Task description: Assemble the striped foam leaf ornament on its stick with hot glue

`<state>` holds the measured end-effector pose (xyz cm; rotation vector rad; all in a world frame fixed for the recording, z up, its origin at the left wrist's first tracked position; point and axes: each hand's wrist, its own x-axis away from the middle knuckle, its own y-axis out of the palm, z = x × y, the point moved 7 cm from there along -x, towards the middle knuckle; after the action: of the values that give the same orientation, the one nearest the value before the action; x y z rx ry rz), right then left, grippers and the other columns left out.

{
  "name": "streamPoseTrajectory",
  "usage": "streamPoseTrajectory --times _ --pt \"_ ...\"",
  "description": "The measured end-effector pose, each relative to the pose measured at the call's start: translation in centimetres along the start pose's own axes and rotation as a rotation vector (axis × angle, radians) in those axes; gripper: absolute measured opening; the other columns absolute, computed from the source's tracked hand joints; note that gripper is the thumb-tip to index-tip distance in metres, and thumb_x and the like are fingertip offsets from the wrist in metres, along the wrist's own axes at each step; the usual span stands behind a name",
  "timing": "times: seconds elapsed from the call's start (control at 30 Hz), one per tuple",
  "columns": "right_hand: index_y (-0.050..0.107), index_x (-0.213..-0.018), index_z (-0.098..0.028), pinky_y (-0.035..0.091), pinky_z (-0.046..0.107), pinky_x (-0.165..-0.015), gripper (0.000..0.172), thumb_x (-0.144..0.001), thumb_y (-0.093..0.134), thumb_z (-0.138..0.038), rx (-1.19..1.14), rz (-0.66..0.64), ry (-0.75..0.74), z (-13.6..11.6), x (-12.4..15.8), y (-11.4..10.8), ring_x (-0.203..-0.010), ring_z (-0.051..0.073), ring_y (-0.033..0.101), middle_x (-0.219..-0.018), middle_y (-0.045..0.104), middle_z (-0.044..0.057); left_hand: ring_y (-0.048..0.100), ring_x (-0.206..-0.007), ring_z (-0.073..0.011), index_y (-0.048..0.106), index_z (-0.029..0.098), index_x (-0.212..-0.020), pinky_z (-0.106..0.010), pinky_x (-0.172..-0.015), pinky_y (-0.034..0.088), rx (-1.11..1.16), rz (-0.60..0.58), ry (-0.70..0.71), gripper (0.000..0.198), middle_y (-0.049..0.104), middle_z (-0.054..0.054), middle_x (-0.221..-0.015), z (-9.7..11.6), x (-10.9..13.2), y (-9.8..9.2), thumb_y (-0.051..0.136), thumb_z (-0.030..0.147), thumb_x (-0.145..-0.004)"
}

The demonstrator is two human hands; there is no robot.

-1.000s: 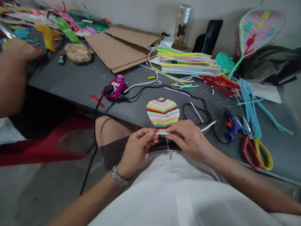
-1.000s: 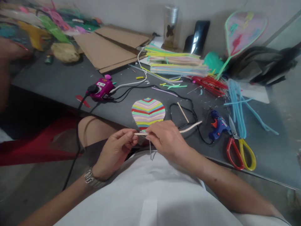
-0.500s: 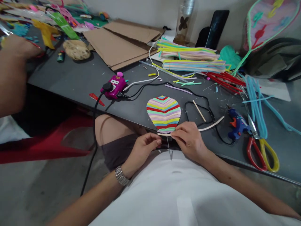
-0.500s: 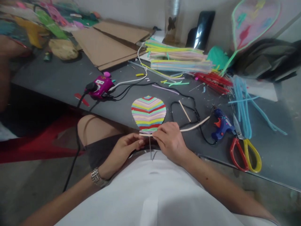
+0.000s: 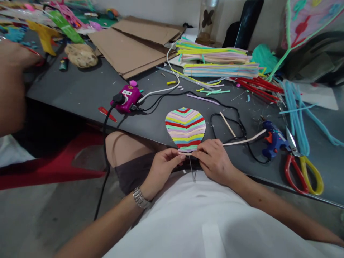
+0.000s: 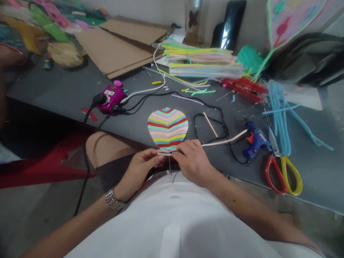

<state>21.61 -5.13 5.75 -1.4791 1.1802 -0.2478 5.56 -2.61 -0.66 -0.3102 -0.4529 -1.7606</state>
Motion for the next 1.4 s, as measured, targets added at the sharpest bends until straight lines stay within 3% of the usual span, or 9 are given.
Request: streamPoseTrajectory --times 0.47,0.87,1.1,1.4 --pt "0.072 -0.095 -0.019 0.032 0.037 -0.075 0.023 -0.098 0.052 -0.007 -0.010 -0.055 0.000 0.1 0.0 0.4 -0.085 0.019 0.056 -0.092 0.071 0.006 0.057 -0.061 -0.0110 0.074 0.016 -0.074 -0.023 -0.062 0.048 0.009 0.060 0.016 0.026 0.069 0.000 -0.067 -0.5 -0.4 -0.1 0.085 0.039 -0.070" --pt "0.067 -0.094 -0.018 0.037 0.038 -0.079 0.016 -0.092 0.057 -0.006 -0.028 0.033 0.126 1.3 1.5 -0.9 -0.089 0.021 0.060 -0.095 0.070 0.007 0.055 -0.060 -0.0109 0.072 0.016 -0.069 -0.023 -0.061 0.045 -0.005 0.128 0.000 0.029 0.066 0.001 -0.063 -0.5 -0.5 -0.1 0.086 0.041 -0.069" --pt "0.064 -0.090 -0.019 0.037 0.037 -0.079 0.012 -0.099 0.059 -0.013 0.039 0.053 0.155 1.3 0.8 -0.8 -0.087 0.021 0.060 -0.091 0.073 0.006 0.052 -0.059 -0.0103 0.069 0.017 -0.066 -0.022 -0.060 0.043 -0.017 0.136 0.014 0.030 0.063 0.003 -0.061 -0.7 -0.5 -0.2 0.084 0.042 -0.070" --pt "0.062 -0.089 -0.019 0.036 0.037 -0.076 0.013 -0.098 0.059 -0.010 0.041 0.055 0.159 1.3 0.7 -0.6 -0.085 0.021 0.060 -0.088 0.072 0.005 0.054 -0.060 -0.0101 0.070 0.016 -0.067 -0.022 -0.062 0.045 0.020 0.141 -0.003 0.028 0.065 0.002 -0.062 -1.1 -0.6 -0.2 0.085 0.040 -0.068"
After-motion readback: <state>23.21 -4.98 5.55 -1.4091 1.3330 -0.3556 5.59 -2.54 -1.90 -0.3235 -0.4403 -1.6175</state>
